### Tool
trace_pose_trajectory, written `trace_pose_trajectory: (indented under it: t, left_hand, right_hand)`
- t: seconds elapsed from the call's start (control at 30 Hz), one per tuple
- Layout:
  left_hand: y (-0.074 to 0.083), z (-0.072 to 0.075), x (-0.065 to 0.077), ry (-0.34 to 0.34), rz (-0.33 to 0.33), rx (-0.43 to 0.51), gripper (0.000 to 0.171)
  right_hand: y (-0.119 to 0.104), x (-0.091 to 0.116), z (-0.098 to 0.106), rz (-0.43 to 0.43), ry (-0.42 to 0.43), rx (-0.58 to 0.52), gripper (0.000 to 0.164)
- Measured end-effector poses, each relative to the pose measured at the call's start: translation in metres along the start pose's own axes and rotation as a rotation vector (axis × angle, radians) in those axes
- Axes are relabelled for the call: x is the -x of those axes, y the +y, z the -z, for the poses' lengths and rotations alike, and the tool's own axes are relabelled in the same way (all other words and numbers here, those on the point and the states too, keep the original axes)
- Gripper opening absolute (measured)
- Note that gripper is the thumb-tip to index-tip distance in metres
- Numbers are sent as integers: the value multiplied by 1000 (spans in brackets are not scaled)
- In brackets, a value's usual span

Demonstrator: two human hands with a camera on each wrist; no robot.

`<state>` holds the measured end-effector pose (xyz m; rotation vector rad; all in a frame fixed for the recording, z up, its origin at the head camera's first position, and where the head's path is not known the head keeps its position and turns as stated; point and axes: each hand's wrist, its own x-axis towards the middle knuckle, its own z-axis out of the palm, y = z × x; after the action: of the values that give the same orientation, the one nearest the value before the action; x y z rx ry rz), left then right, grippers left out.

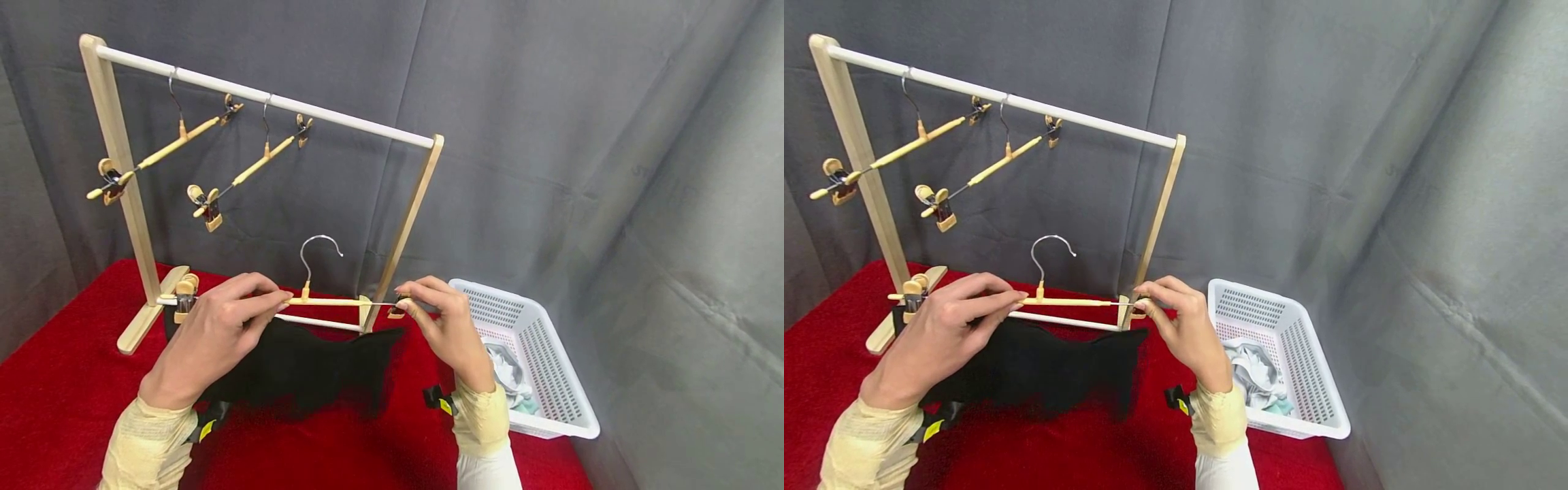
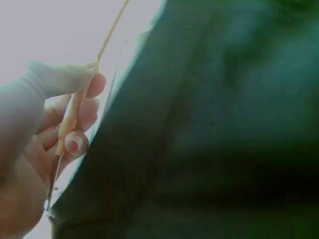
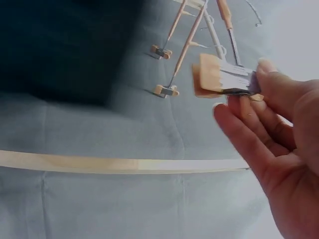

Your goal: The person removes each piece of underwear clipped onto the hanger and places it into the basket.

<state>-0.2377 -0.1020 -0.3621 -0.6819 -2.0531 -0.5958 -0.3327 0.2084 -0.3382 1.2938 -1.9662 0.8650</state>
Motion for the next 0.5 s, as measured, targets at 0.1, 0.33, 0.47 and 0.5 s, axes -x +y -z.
trace_pose_trajectory:
  t: [0.1,0.33,0.47,0.5]
  left_hand:
    - [0,0,0,-3,1,0,29]
    - [3,-1,-1,-7,8,4,29]
    - [4,-3,-1,-9,4,5,27]
    - [5,-3,-1,-12,3,4,27]
  right_hand:
    - [-1,0,2,-27,-25,-9,25]
    - [-1,5,5,-103,-75,-68,31]
    - [1,7,6,-98,-66,-64,34]
    - [1,7,6,-97,-60,-54,35]
